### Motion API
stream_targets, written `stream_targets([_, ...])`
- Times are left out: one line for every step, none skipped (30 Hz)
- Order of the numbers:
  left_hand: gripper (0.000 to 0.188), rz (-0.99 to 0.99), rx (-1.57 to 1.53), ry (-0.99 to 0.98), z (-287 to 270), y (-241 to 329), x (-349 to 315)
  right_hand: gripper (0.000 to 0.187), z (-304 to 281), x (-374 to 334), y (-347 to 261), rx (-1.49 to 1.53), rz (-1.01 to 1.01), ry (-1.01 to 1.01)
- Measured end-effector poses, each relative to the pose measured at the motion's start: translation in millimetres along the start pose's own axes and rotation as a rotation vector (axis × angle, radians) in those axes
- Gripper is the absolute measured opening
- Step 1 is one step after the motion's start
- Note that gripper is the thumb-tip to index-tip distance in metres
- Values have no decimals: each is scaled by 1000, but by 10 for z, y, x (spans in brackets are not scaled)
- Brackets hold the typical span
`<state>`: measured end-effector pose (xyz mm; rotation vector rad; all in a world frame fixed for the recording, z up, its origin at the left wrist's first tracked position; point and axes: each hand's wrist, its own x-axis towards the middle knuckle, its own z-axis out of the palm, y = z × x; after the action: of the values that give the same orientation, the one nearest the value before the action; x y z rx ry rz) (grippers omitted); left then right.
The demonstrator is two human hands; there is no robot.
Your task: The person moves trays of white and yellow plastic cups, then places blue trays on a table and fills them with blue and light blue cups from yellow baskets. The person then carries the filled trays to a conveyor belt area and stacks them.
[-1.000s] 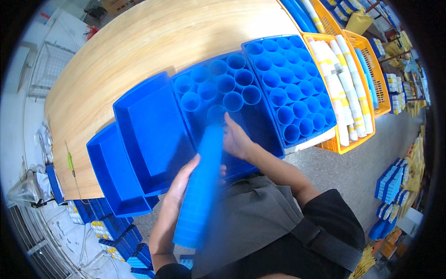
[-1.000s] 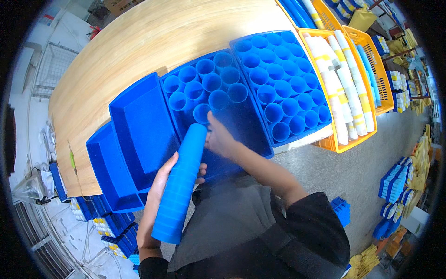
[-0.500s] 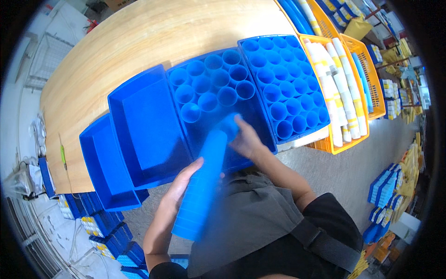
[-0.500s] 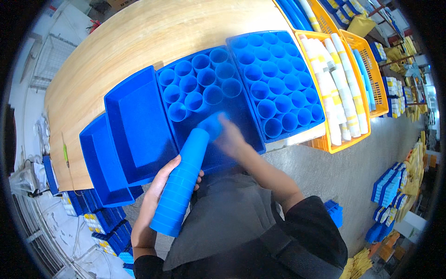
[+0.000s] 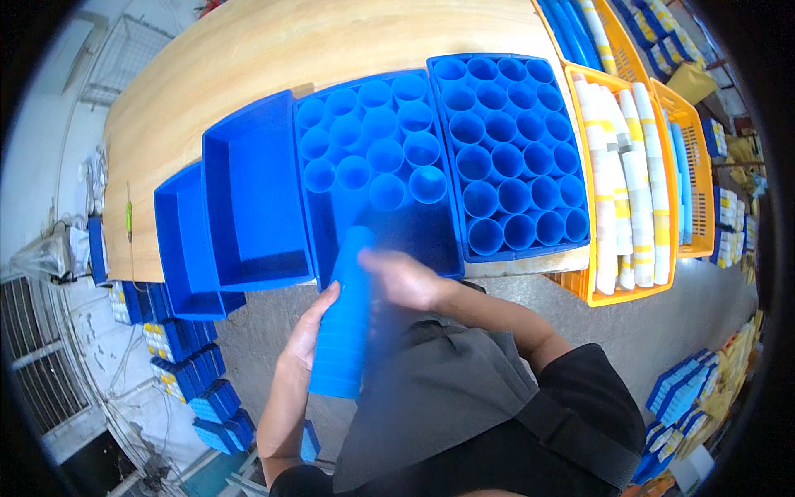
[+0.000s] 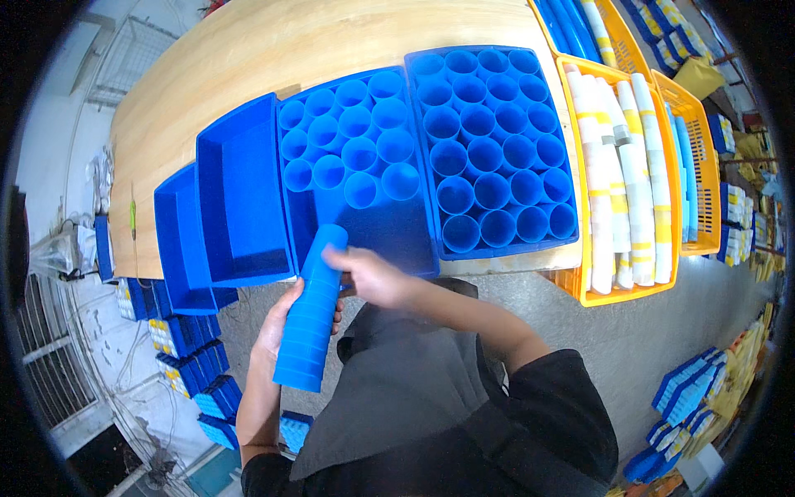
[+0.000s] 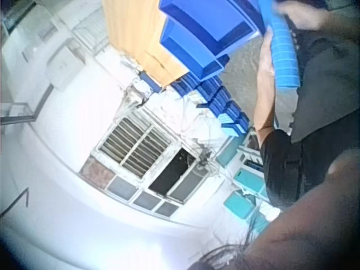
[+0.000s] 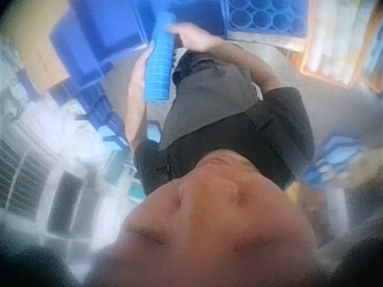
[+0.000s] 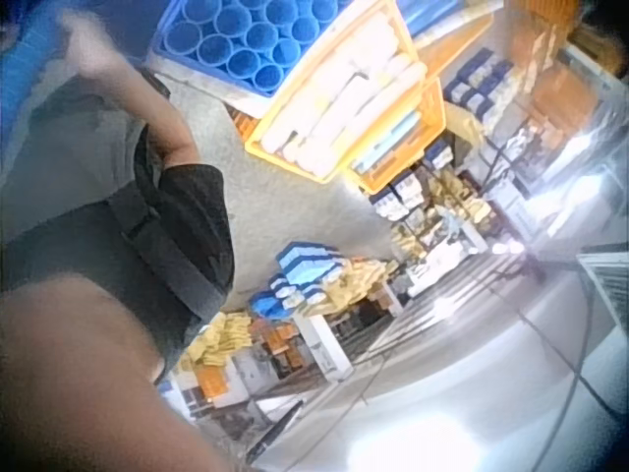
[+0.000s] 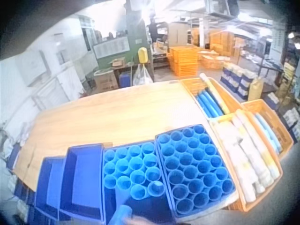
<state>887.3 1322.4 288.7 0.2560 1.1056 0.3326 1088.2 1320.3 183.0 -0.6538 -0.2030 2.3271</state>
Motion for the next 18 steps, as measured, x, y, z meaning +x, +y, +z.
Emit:
stream_targets([72,-3,4,45,2,-33,-13,59,45,31,17,-78,-118,-3])
stream_targets([73,-7,16,111,1,-58,-24,56,89,82,48,-36,-148,103])
stream_targets([73,0,-33,64,-4,-86,-41,54,80,144,50,-22,-184,123])
stream_targets([73,4,-69,42,-14,-104,-62,53,69,225,58,38,-239,197])
stream_targets([73,18,-85,48,-32,-106,-84,58,60,257,73,210,-155,257])
stream_targets([74,15,-77,11,-50,-128,-111,60,70,285,80,266,-51,245])
stream_targets([74,12,-55,28,-78,-140,-133,63,96,264,122,296,4,243])
stream_targets([74,6,-35,45,-107,-161,-158,64,114,282,156,293,22,215])
stream_targets([75,7,3,60,-140,-179,-180,64,130,276,179,92,-45,124])
stream_targets([74,15,28,68,-172,-206,-210,64,134,309,207,-24,-100,124])
stream_targets([74,-9,32,78,-212,-210,-224,63,140,340,214,-93,-42,70])
stream_targets([73,-31,32,87,-246,-220,-238,63,169,386,223,-41,-61,208])
stream_targets([73,-40,52,136,-278,-221,-246,62,196,415,221,5,-68,272])
stream_targets([74,-26,11,84,-298,-225,-243,61,238,447,217,111,-122,348])
stream_targets([74,-2,-15,70,-312,-228,-236,63,263,436,221,157,-98,345])
stream_targets([75,12,-23,80,-317,-225,-219,64,277,425,191,186,-15,287])
stream_targets([75,3,-9,29,-318,-223,-201,66,273,375,176,214,70,209])
stream_targets([76,-19,22,2,-308,-219,-174,65,260,279,161,65,17,104])
